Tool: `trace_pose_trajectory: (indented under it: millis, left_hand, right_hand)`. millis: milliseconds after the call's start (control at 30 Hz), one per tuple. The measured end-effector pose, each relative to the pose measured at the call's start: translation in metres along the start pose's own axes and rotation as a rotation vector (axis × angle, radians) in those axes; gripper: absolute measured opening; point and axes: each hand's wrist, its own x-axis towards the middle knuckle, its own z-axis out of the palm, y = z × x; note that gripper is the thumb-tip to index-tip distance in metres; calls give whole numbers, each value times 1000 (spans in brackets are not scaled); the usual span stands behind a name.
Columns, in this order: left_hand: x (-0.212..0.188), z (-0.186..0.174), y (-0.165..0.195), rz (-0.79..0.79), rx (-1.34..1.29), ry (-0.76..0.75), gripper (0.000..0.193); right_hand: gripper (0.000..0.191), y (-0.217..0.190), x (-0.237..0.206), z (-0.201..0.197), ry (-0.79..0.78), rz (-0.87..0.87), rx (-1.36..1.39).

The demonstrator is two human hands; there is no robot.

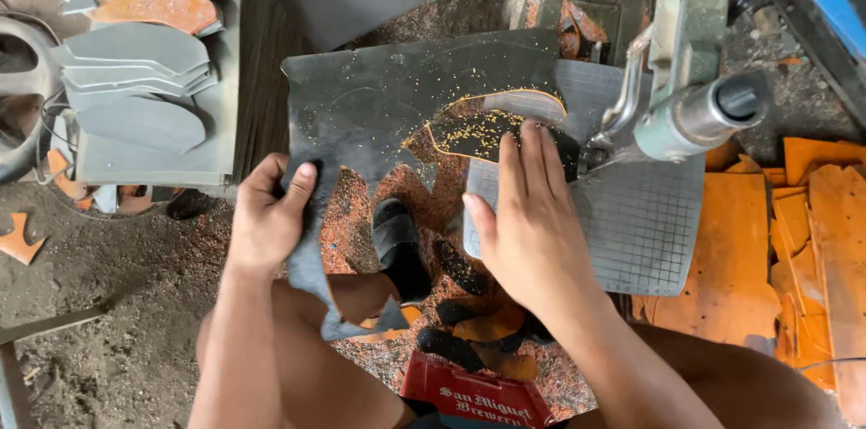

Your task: The person uses a vertical cutting machine to cut a black rubber sheet into a specific shape. They guide the material through the blade, periodically repositioning it to follow the desired outline.

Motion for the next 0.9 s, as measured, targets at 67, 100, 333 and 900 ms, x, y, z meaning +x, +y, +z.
trace_pose_trajectory:
  millis: [67,100,333,900]
  left_hand:
    - [-5,-1,-4,51,-125,24,21]
    - [-8,-3,-5,80,-177,29,19]
    - [-16,-21,-10,93,-321,54,15]
    - [-18,-23,-33,54,-305,22,17]
  right_hand:
    - [72,-8,20,6,-87,17,-159]
    - [70,-11,22,3,-139,22,-144]
    - [65,3,34,-15,-180,-92,-118]
    - [64,15,-97,-20,-350,-642,50]
